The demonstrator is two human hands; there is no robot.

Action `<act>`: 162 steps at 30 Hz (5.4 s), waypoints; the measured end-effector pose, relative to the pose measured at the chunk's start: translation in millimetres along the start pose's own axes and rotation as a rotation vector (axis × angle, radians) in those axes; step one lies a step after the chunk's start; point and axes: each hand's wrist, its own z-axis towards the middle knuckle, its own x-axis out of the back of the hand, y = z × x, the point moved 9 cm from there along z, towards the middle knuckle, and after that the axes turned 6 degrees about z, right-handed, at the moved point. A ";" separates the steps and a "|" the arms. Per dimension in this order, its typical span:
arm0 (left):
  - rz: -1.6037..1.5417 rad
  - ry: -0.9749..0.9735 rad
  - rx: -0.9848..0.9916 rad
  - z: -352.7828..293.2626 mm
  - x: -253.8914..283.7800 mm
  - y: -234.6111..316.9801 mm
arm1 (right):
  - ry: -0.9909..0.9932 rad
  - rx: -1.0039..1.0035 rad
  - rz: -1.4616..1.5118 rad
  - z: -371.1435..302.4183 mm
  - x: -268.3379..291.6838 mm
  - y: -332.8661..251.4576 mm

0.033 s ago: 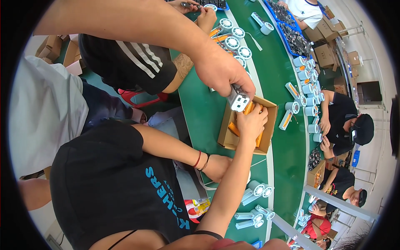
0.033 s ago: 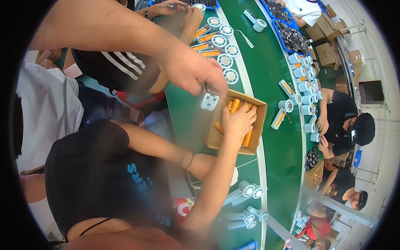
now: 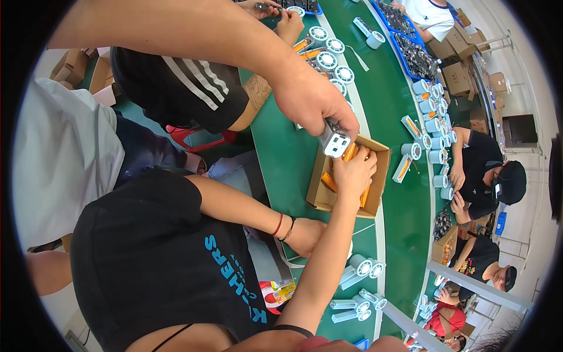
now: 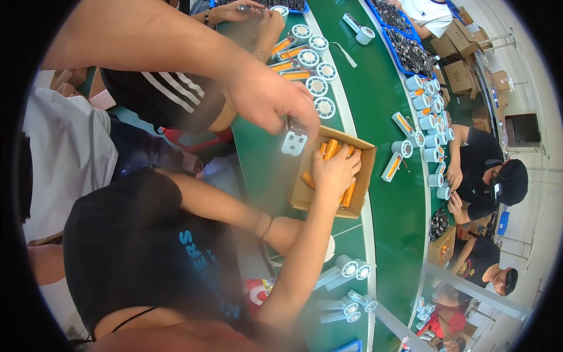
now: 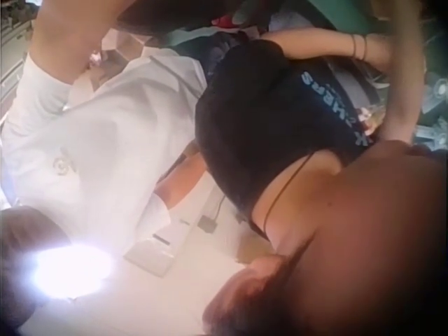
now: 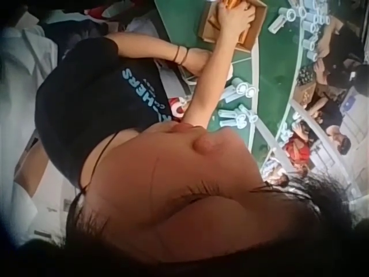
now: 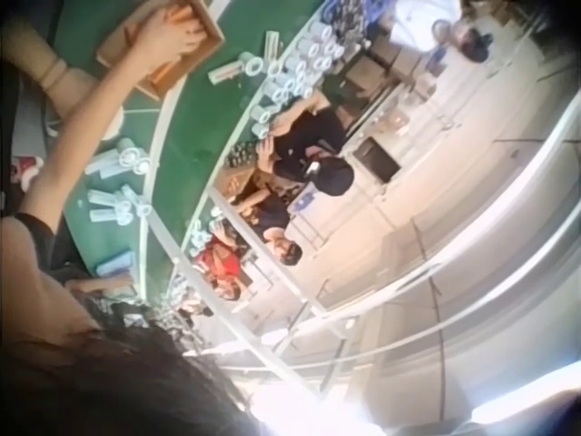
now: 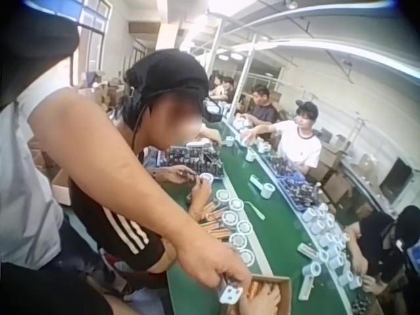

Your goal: Assembling small circular white frames by applying adhesive rings and attaching orange components.

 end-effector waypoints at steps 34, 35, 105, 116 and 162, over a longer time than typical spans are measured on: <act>-0.014 0.002 0.014 27.8 -49.2 13.3 | 0.025 0.017 0.039 -16.2 14.0 47.1; 0.018 0.039 -0.017 28.2 -47.7 15.9 | 0.023 0.014 0.041 -16.4 14.2 48.4; -0.012 -0.018 0.052 54.3 -87.8 26.4 | 0.119 0.045 0.171 -37.9 43.0 103.2; 0.073 -0.061 0.019 54.1 -102.8 20.9 | 0.153 -0.016 0.447 -37.4 48.9 120.1; 0.175 -0.128 0.009 64.3 -93.3 25.9 | -0.274 -0.123 1.918 -58.8 48.8 160.6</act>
